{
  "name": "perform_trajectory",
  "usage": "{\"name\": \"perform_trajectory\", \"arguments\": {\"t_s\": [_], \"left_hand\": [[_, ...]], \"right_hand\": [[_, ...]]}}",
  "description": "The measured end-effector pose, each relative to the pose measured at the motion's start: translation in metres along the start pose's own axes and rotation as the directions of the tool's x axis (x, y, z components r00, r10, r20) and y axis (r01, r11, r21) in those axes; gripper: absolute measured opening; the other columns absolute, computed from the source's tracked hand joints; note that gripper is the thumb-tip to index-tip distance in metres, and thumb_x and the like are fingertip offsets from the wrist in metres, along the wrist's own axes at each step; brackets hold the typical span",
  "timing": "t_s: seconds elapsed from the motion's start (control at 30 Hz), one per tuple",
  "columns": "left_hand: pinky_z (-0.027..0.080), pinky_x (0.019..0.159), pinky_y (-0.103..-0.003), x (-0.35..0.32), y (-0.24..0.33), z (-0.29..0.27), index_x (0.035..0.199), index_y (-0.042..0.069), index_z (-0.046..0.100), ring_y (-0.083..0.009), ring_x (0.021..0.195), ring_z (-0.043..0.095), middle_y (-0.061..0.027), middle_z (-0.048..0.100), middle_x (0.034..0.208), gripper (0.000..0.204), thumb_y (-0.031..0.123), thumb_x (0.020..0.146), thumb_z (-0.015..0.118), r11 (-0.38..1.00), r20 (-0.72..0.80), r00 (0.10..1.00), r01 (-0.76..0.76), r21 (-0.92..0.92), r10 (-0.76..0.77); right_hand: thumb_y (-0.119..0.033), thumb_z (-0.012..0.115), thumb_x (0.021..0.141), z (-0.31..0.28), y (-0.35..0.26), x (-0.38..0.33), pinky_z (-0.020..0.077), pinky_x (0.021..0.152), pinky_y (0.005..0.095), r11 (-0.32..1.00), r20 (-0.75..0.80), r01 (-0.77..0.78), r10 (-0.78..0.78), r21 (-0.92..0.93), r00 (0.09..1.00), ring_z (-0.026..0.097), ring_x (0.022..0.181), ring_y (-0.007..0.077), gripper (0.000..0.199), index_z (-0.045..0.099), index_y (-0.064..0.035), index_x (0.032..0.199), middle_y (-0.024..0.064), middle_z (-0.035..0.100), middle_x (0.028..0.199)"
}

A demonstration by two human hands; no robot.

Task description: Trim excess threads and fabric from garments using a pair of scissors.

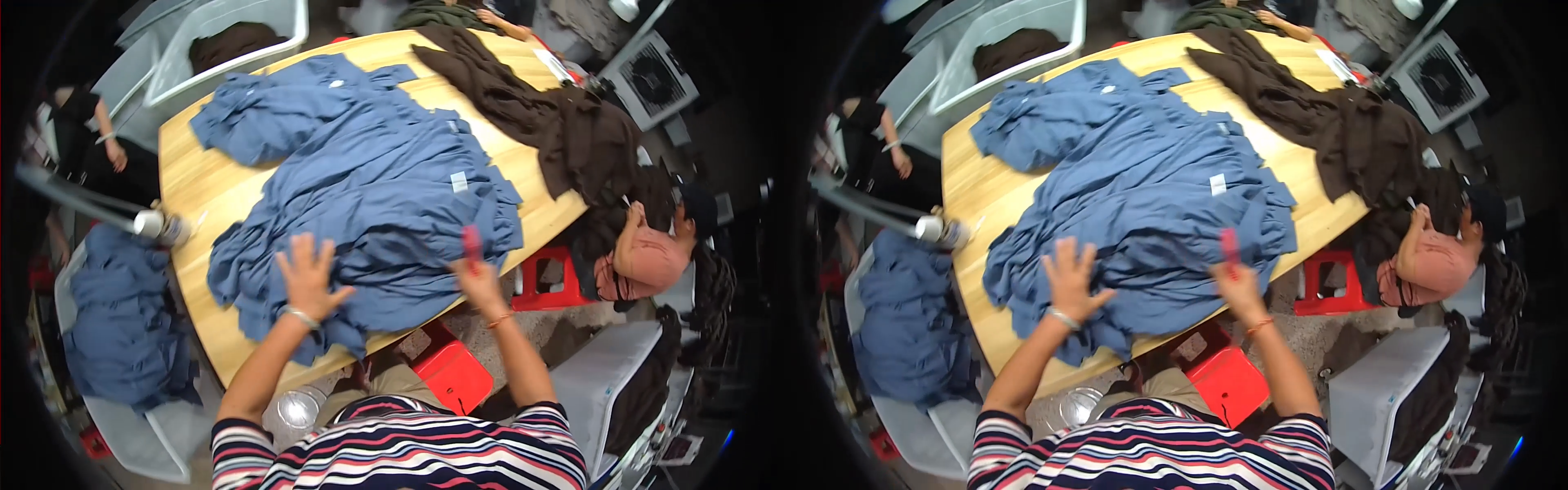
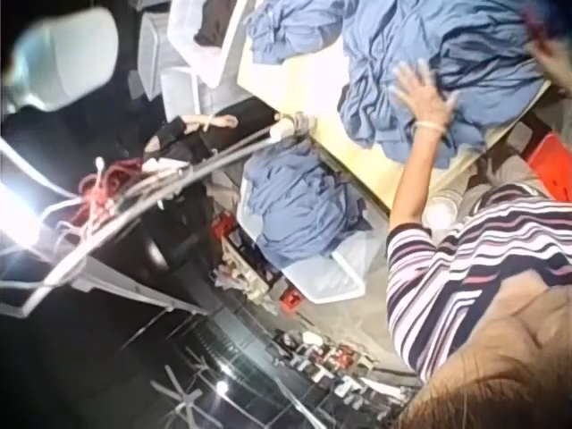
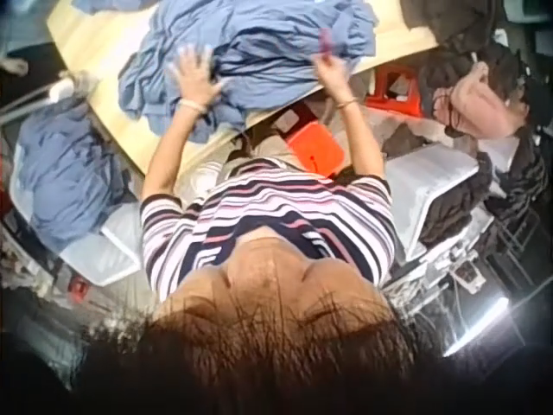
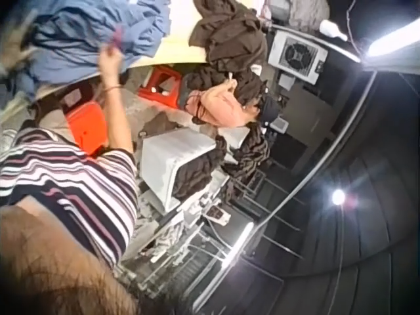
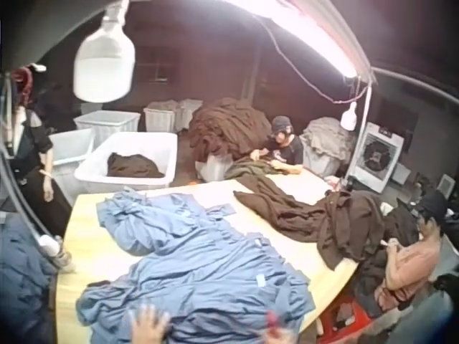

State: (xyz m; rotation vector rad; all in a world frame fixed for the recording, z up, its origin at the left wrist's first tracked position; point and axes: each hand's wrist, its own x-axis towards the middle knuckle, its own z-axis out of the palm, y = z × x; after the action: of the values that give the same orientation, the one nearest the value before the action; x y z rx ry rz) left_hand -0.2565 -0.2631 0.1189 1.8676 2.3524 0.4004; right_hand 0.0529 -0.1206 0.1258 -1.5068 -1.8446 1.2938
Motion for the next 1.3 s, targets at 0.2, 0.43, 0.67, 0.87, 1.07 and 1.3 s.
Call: {"name": "perform_trajectory", "arguments": {"t_s": [0.2, 0.43, 0.67, 0.87, 1.07, 1.3], "left_hand": [[0.005, 0.106, -0.069, -0.083, 0.021, 0.061, 0.142, 0.015, 0.038, -0.0378, 0.143, 0.009, -0.0198, 0.016, 0.154, 0.091, 0.047, 0.066, 0.076, 0.947, 0.176, 0.932, -0.320, -0.017, 0.318], [0.047, 0.087, -0.051, -0.108, -0.026, 0.071, 0.105, 0.013, 0.055, -0.0313, 0.118, 0.047, -0.0160, 0.046, 0.128, 0.036, 0.015, 0.071, 0.064, 0.974, 0.077, 0.972, -0.218, -0.064, 0.222], [0.050, 0.069, -0.035, -0.130, -0.049, 0.035, 0.083, 0.011, 0.060, -0.0252, 0.106, 0.052, -0.0082, 0.054, 0.109, 0.014, 0.017, 0.070, 0.063, 0.966, 0.191, 0.961, -0.228, 0.122, 0.203], [0.049, 0.067, -0.034, -0.028, -0.003, -0.024, 0.082, 0.008, 0.065, -0.0296, 0.079, 0.062, -0.0114, 0.064, 0.085, 0.008, 0.015, 0.078, 0.066, 0.852, -0.032, 0.922, 0.342, -0.396, -0.385], [0.035, 0.092, -0.044, 0.058, -0.014, 0.044, 0.128, 0.019, 0.055, -0.0310, 0.116, 0.046, -0.0139, 0.049, 0.130, 0.057, 0.042, 0.078, 0.068, 0.924, -0.057, 0.923, 0.382, 0.012, -0.381], [0.035, 0.093, -0.044, 0.014, 0.059, 0.055, 0.130, 0.017, 0.053, -0.0310, 0.117, 0.044, -0.0129, 0.047, 0.132, 0.059, 0.036, 0.076, 0.069, 0.918, -0.006, 0.928, 0.366, -0.153, -0.372]], "right_hand": [[-0.020, 0.057, 0.095, -0.145, -0.079, -0.002, 0.0420, 0.053, 0.0308, 0.820, -0.416, 0.266, -0.502, -0.506, 0.758, 0.047, 0.058, 0.0082, 0.027, 0.065, 0.0035, 0.106, 0.0097, 0.067, 0.071], [-0.012, 0.060, 0.085, -0.181, -0.104, 0.018, 0.0481, 0.061, 0.0409, 0.395, -0.041, 0.404, -0.755, -0.825, 0.654, 0.061, 0.074, 0.0391, 0.015, 0.062, -0.0025, 0.097, 0.0204, 0.059, 0.082], [-0.002, 0.062, 0.069, -0.096, -0.051, 0.117, 0.0496, 0.064, 0.0425, 0.410, 0.205, 0.538, -0.623, -0.736, 0.755, 0.062, 0.076, 0.0351, 0.028, 0.061, -0.0086, 0.097, 0.0133, 0.063, 0.090], [-0.013, 0.061, 0.079, -0.012, -0.029, 0.209, 0.0504, 0.064, 0.0446, 0.553, 0.293, 0.613, -0.560, -0.564, 0.775, 0.063, 0.075, 0.0367, 0.017, 0.060, -0.0085, 0.095, 0.0148, 0.065, 0.090], [-0.016, 0.060, 0.081, 0.029, -0.011, 0.219, 0.0504, 0.064, 0.0474, 0.503, 0.413, 0.595, -0.433, -0.627, 0.801, 0.064, 0.072, 0.0364, 0.021, 0.060, -0.0072, 0.100, 0.0163, 0.065, 0.088], [-0.009, 0.058, 0.078, -0.042, 0.030, 0.202, 0.0500, 0.067, 0.0493, 0.516, 0.432, 0.539, -0.322, -0.666, 0.843, 0.063, 0.076, 0.0395, 0.020, 0.060, -0.0079, 0.097, 0.0176, 0.065, 0.088]]}}
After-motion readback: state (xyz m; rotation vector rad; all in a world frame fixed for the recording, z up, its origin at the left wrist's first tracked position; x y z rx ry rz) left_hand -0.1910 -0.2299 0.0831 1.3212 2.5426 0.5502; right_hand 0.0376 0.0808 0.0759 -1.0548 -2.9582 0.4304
